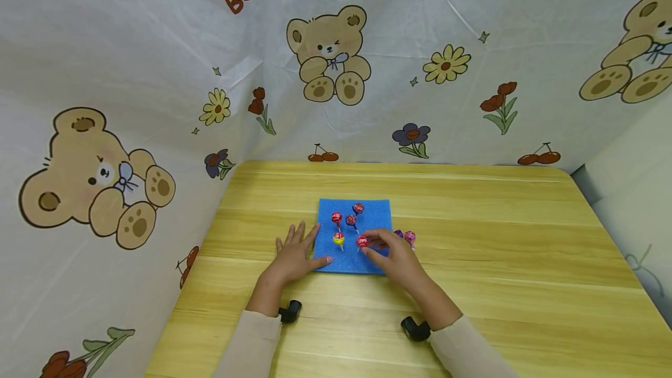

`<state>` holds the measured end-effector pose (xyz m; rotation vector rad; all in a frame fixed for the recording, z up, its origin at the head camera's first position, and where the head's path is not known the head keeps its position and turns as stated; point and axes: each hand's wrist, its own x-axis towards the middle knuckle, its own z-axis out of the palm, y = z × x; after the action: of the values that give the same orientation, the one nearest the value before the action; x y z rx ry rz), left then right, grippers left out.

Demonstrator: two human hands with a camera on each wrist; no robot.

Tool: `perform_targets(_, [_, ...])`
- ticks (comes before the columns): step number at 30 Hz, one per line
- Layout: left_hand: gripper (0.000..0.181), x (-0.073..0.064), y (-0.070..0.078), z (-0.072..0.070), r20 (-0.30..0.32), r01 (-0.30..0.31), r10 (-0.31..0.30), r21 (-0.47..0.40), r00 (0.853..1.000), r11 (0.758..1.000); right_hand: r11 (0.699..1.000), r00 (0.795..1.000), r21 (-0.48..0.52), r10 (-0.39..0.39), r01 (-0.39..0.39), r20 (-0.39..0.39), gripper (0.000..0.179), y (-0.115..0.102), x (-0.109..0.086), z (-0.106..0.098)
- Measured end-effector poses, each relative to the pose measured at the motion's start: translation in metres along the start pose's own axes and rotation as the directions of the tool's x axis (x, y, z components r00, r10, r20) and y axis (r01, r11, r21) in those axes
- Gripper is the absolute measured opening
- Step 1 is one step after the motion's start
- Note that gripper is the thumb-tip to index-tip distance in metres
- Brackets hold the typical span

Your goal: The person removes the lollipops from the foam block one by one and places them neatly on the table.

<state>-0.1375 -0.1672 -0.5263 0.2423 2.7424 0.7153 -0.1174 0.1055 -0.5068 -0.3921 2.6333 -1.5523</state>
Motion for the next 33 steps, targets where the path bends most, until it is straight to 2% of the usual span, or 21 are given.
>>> perform_targets(8, [0.095,0.0,0.0,0.0,0.0,0.0,0.0,0.012,1.0,1.0,0.999,0.999,0.01,-0.039,0.039,-0.022,0.028,-0.002,0.0,-0.003])
perform_targets(21, [0.095,0.001,-0.001,0.001,0.004,-0.006,0.006,0.007,1.0,1.0,0.999,0.999,0.027,-0.04,0.041,-0.031,0.029,-0.004,-0.002,-0.007])
perform_targets(33, [0.095,0.0,-0.001,0.001,0.007,-0.008,0.007,0.008,1.0,1.0,1.0,0.997,0.019,-0.013,0.014,-0.076,0.032,0.001,-0.006,-0.017])
